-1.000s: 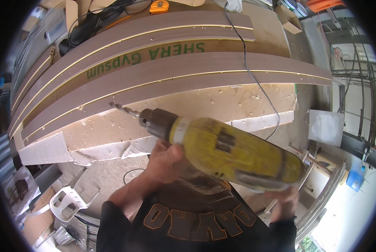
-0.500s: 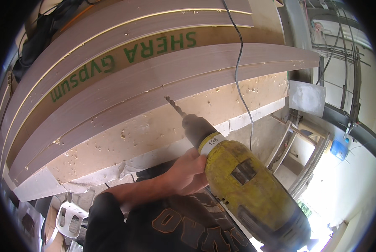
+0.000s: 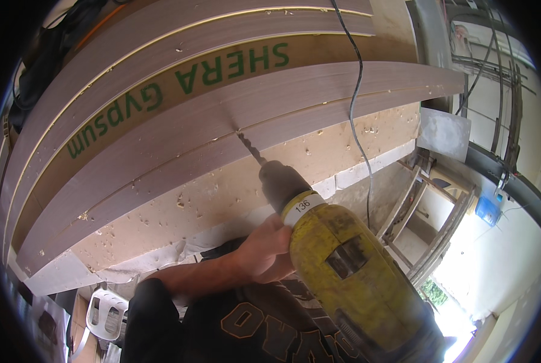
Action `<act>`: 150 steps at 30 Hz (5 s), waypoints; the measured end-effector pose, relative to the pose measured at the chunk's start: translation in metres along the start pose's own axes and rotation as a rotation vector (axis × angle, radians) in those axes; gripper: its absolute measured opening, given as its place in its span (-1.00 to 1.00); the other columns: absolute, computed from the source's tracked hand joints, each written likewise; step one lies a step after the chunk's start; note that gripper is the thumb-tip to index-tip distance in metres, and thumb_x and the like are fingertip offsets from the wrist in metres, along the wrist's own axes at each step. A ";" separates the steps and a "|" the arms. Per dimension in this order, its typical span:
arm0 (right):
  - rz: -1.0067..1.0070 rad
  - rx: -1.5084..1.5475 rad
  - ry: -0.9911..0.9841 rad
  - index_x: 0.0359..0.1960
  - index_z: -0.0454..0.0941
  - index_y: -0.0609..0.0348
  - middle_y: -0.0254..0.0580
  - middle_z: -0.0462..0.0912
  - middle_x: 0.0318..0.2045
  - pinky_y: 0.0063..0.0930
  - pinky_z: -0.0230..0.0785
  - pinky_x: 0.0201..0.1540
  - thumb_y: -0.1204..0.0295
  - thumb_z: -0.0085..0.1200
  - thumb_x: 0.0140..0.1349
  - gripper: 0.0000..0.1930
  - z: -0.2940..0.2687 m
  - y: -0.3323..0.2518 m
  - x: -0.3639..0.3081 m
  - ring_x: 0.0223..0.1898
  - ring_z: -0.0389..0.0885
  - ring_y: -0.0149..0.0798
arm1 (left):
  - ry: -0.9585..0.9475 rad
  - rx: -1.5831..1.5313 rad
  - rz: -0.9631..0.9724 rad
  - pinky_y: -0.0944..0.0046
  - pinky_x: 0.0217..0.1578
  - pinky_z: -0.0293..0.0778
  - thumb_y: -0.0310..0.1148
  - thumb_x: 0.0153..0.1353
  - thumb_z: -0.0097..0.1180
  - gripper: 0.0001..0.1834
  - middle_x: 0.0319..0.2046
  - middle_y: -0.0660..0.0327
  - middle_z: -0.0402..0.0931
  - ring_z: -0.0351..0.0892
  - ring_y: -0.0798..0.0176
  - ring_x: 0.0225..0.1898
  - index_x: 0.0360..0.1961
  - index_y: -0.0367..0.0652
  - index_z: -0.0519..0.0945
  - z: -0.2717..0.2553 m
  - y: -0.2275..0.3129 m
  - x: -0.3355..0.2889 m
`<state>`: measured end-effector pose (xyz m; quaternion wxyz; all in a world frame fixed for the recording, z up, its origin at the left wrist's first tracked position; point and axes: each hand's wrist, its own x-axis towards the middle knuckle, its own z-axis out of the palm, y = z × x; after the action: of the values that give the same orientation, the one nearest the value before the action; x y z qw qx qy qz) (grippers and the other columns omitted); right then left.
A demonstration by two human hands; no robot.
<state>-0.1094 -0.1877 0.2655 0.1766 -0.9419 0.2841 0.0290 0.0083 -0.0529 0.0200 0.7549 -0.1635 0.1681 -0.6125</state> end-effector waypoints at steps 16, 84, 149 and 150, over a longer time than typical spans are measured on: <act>-0.002 -0.044 -0.029 -0.10 0.52 0.31 -0.17 0.58 -0.39 -0.44 0.33 -0.33 0.40 0.26 -0.18 -0.49 0.000 -0.018 0.017 -0.42 0.52 -0.29 | 0.022 0.108 -0.002 0.13 0.06 0.42 -0.30 0.24 0.11 -0.46 0.09 0.10 0.40 0.42 0.16 0.11 0.19 -0.26 0.26 0.000 0.016 -0.007; 0.054 -0.065 -0.253 -0.29 0.56 0.38 -0.14 0.57 -0.64 -0.51 0.18 -0.66 0.26 0.12 -0.07 -0.60 -0.017 -0.079 0.054 -0.71 0.52 -0.30 | -0.170 0.163 -0.028 -0.19 0.30 -0.06 0.20 -0.14 0.34 0.22 0.34 -0.25 -0.16 -0.12 -0.17 0.38 0.40 -0.03 -0.12 -0.001 -0.011 -0.006; -0.086 -0.074 0.015 -0.29 0.59 0.37 -0.01 0.63 -0.58 -0.51 0.23 -0.65 0.33 0.11 0.00 -0.68 -0.005 -0.069 0.038 -0.71 0.50 -0.29 | -0.168 0.095 -0.091 -0.04 0.35 -0.15 0.09 -0.10 0.36 0.14 0.38 -0.08 -0.16 -0.17 -0.03 0.41 0.39 -0.02 -0.06 -0.009 -0.013 -0.011; -0.086 -0.075 0.018 -0.29 0.59 0.37 -0.02 0.63 -0.58 -0.51 0.23 -0.65 0.33 0.11 0.01 -0.68 -0.004 -0.069 0.038 -0.71 0.50 -0.29 | -0.170 0.109 -0.093 -0.04 0.36 -0.15 0.08 -0.10 0.36 0.14 0.38 -0.08 -0.16 -0.17 -0.03 0.41 0.39 -0.02 -0.06 -0.010 -0.014 -0.011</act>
<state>-0.0402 -0.1561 0.2852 0.1397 -0.9595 0.2436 0.0235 -0.0101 -0.0449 0.0182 0.7449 -0.1813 0.0623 -0.6391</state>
